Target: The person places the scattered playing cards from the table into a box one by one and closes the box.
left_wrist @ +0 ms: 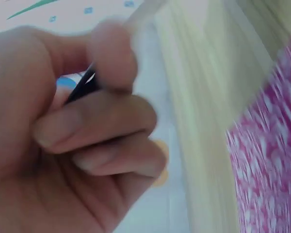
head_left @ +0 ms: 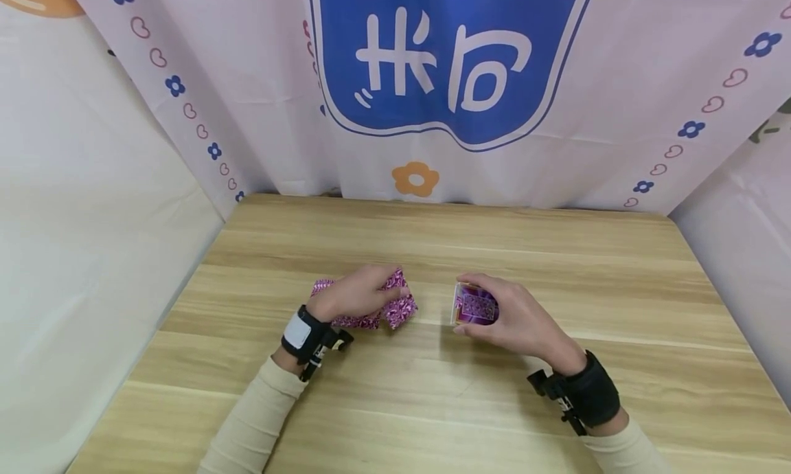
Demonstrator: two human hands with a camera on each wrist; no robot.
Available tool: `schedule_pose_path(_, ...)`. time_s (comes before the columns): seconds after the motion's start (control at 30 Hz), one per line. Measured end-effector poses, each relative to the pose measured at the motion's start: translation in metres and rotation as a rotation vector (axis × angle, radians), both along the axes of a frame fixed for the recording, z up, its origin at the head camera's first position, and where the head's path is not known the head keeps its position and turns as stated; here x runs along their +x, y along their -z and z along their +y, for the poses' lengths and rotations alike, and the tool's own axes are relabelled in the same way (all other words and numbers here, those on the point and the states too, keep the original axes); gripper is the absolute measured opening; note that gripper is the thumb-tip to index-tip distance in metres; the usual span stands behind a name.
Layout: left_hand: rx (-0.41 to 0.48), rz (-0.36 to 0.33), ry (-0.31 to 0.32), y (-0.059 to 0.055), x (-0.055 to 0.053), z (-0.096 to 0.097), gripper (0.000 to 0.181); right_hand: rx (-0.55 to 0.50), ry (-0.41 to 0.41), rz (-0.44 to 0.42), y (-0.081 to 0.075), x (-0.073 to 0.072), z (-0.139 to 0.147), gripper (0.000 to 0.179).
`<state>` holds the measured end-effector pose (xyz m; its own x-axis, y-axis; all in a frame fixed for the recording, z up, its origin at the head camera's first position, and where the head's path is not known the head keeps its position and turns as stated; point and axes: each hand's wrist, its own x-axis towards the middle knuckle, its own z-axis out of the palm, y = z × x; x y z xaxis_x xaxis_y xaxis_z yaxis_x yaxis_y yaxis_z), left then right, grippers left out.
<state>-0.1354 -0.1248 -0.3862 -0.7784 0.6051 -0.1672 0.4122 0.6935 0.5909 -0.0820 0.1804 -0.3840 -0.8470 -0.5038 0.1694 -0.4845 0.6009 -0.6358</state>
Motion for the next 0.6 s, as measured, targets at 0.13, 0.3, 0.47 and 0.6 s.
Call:
schedule_pose_path(0.13, 0.129, 0.015, -0.057, -0.008, 0.006, 0.009, 0.037, -0.003, -0.003, 0.002, -0.001, -0.001, 0.0, 0.078)
schedule_pose_path(0.3, 0.291, 0.034, -0.122, -0.014, 0.014, 0.023, 0.021, -0.006, -0.009, 0.015, -0.001, -0.001, 0.0, 0.078)
schedule_pose_path(0.47, 0.413, 0.035, -0.178, -0.015, 0.022, 0.035, 0.018, -0.008, -0.003, 0.021, -0.001, -0.001, 0.0, 0.078)
schedule_pose_path(0.6, 0.48, 0.018, -0.23, -0.015, 0.028, 0.043, 0.019, -0.005, 0.007, 0.021, -0.002, -0.001, 0.0, 0.078)
